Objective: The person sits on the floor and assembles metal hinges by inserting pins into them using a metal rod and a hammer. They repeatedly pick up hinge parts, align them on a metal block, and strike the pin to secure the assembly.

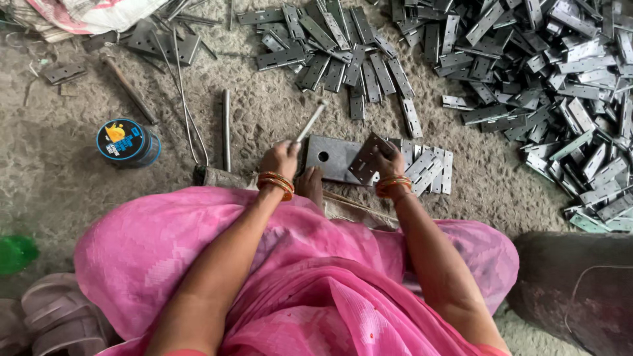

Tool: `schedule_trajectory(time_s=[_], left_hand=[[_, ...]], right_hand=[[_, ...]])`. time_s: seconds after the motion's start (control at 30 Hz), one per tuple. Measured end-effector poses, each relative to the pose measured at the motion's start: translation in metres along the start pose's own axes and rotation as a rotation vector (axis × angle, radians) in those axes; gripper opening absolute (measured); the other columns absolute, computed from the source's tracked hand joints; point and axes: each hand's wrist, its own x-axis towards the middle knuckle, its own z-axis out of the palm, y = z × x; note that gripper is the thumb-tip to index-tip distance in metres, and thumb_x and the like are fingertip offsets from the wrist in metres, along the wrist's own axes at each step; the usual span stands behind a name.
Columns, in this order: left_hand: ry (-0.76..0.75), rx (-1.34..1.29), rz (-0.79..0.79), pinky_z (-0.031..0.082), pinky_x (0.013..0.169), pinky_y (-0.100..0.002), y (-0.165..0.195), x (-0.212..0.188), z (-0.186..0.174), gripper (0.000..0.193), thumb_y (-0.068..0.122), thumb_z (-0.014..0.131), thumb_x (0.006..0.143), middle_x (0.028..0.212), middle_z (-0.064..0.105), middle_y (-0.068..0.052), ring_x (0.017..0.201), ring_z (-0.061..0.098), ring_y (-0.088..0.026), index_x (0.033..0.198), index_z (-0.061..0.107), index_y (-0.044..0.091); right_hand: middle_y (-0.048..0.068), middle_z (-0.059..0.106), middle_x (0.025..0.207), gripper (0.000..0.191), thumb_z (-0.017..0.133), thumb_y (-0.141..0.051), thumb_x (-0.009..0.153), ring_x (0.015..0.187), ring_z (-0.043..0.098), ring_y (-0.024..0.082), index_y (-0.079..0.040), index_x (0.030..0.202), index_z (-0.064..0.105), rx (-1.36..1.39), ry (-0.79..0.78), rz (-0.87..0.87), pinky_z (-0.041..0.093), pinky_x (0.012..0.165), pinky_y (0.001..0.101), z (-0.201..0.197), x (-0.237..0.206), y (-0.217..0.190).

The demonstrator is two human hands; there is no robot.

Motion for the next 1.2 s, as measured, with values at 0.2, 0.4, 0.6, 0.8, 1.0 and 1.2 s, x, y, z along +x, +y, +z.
schedule_trajectory(time_s=[0.2,0.4,0.6,0.8,1.0,1.2], left_hand=[[0.221,-0.101,-0.445,0.053,0.071,-0.052,-0.038,0.032,-0.023,0.033,0.041,0.059,0.1,0.09,0.075,-0.017,0.083,0.072,-0.04,0.099,0.075,0.012],[0.345,0.142,-0.373,0.055,0.072,-0.053,-0.052,0.046,-0.007,0.015,0.02,0.066,0.091,0.094,0.074,-0.019,0.087,0.071,-0.041,0.095,0.075,0.008],[0.396,0.29,0.075,0.054,0.081,-0.052,-0.042,0.072,0.014,0.026,0.008,0.074,0.079,0.106,0.067,-0.021,0.095,0.066,-0.042,0.105,0.072,0.006],[0.093,0.422,0.174,0.055,0.083,-0.051,-0.007,0.129,0.031,0.033,0.008,0.072,0.086,0.122,0.06,-0.022,0.105,0.064,-0.042,0.118,0.066,0.006],[-0.032,0.561,0.151,0.055,0.091,-0.049,0.041,0.21,0.038,0.037,0.01,0.073,0.087,0.132,0.057,-0.021,0.109,0.064,-0.041,0.121,0.061,0.005],[0.059,0.602,0.205,0.052,0.096,-0.049,0.064,0.283,0.057,0.051,0.011,0.08,0.08,0.129,0.058,-0.022,0.116,0.062,-0.042,0.125,0.055,0.005]], right_hand=[[0.005,0.075,0.106,0.035,0.079,-0.022,0.092,0.089,0.069,0.013,-0.002,0.119,0.07,-0.431,0.05,0.09,0.057,0.079,0.0292,-0.102,0.026,-0.004],[0.008,0.075,0.108,0.035,0.077,-0.023,0.096,0.092,0.067,0.013,0.001,0.12,0.07,-0.462,0.046,0.099,0.056,0.08,0.029,-0.167,0.035,0.016],[0.011,0.073,0.122,0.045,0.078,-0.023,0.094,0.107,0.069,0.019,-0.004,0.133,0.065,-0.587,0.228,-0.023,0.054,0.093,0.0318,-0.185,0.066,0.048],[0.016,0.07,0.13,0.046,0.078,-0.025,0.094,0.119,0.067,0.031,-0.007,0.135,0.067,-0.748,0.244,0.001,0.051,0.104,0.0437,-0.185,0.088,0.047],[0.021,0.066,0.133,0.045,0.074,-0.027,0.096,0.127,0.063,0.033,-0.013,0.138,0.068,-0.692,0.181,0.107,0.049,0.106,0.0434,-0.182,0.11,0.037],[0.021,0.067,0.134,0.041,0.073,-0.025,0.097,0.128,0.064,0.031,-0.011,0.136,0.068,-0.588,0.133,0.088,0.05,0.107,0.0403,-0.187,0.121,0.042]])
